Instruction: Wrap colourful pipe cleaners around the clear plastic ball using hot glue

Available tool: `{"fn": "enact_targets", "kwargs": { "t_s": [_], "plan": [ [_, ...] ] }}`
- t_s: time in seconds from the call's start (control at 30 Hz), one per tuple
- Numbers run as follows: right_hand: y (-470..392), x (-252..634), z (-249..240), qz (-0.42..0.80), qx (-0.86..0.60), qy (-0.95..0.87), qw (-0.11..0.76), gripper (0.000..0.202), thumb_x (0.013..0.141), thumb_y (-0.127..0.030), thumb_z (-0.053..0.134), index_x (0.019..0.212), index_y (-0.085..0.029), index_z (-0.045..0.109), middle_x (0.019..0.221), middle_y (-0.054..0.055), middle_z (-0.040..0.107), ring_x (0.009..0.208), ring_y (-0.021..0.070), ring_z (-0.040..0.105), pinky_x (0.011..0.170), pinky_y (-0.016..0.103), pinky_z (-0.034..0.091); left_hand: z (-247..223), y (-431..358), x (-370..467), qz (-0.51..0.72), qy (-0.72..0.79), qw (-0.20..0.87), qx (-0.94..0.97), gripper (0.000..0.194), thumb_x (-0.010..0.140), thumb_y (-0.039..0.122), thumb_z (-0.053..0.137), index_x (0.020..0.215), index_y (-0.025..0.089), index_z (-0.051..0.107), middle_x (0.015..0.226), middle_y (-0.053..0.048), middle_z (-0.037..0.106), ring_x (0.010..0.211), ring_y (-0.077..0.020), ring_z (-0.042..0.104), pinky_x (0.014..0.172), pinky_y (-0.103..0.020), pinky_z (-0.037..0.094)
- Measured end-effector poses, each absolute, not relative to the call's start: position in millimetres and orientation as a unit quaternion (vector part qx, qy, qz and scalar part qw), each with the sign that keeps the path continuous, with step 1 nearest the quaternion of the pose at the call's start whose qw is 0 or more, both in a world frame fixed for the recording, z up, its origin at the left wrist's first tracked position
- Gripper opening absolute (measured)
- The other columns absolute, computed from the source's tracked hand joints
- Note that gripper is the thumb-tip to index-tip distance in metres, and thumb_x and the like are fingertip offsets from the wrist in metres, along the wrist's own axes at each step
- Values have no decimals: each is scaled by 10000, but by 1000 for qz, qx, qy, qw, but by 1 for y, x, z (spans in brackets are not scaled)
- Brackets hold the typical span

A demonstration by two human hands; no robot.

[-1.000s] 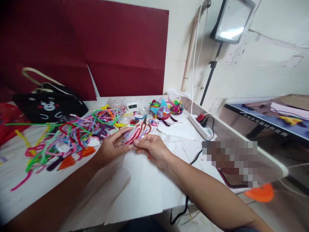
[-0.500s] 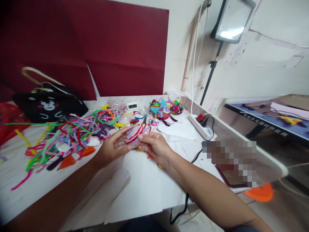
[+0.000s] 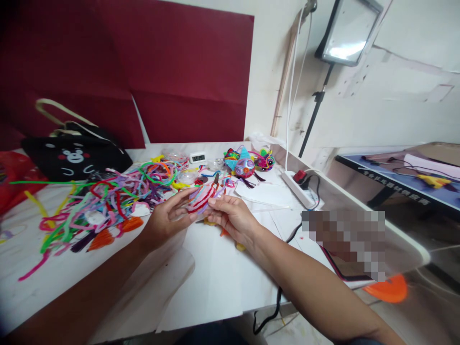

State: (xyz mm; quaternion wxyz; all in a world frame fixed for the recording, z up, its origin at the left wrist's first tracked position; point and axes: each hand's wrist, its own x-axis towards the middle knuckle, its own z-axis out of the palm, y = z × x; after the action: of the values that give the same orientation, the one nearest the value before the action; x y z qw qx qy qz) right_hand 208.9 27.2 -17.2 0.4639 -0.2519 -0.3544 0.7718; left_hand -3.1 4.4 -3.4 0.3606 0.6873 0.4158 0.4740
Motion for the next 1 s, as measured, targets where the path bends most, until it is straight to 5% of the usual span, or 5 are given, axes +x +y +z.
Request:
{"fn": "enact_targets", "kwargs": {
  "t_s": [0.23, 0.57, 1.0],
  "plan": [
    [27, 208, -18, 776, -240, -354, 464, 355, 668, -325, 1086, 784, -139, 808, 725, 51, 837, 633, 124, 762, 658, 198, 636, -12, 7, -2, 499, 413, 370, 666, 740, 826, 511, 869, 1474, 184, 729, 1549, -161, 733, 1434, -418, 693, 1145, -521, 643],
    [24, 205, -18, 774, -244, -353, 466, 348, 734, -330, 1056, 897, -154, 803, 831, 85, 875, 739, 189, 837, 695, 253, 672, -21, 13, 2, 526, 391, 409, 635, 745, 803, 515, 893, 1450, 183, 729, 1598, -179, 685, 1503, -438, 625, 1122, -538, 653],
    [22, 203, -22, 758, -264, -357, 478, 479, 606, -355, 1119, 708, -174, 687, 760, 64, 854, 736, 197, 850, 720, 263, 691, -18, 9, 5, 502, 422, 390, 646, 782, 824, 522, 852, 1492, 150, 689, 1650, -207, 624, 1485, -437, 631, 1105, -500, 656]
  ]
}}
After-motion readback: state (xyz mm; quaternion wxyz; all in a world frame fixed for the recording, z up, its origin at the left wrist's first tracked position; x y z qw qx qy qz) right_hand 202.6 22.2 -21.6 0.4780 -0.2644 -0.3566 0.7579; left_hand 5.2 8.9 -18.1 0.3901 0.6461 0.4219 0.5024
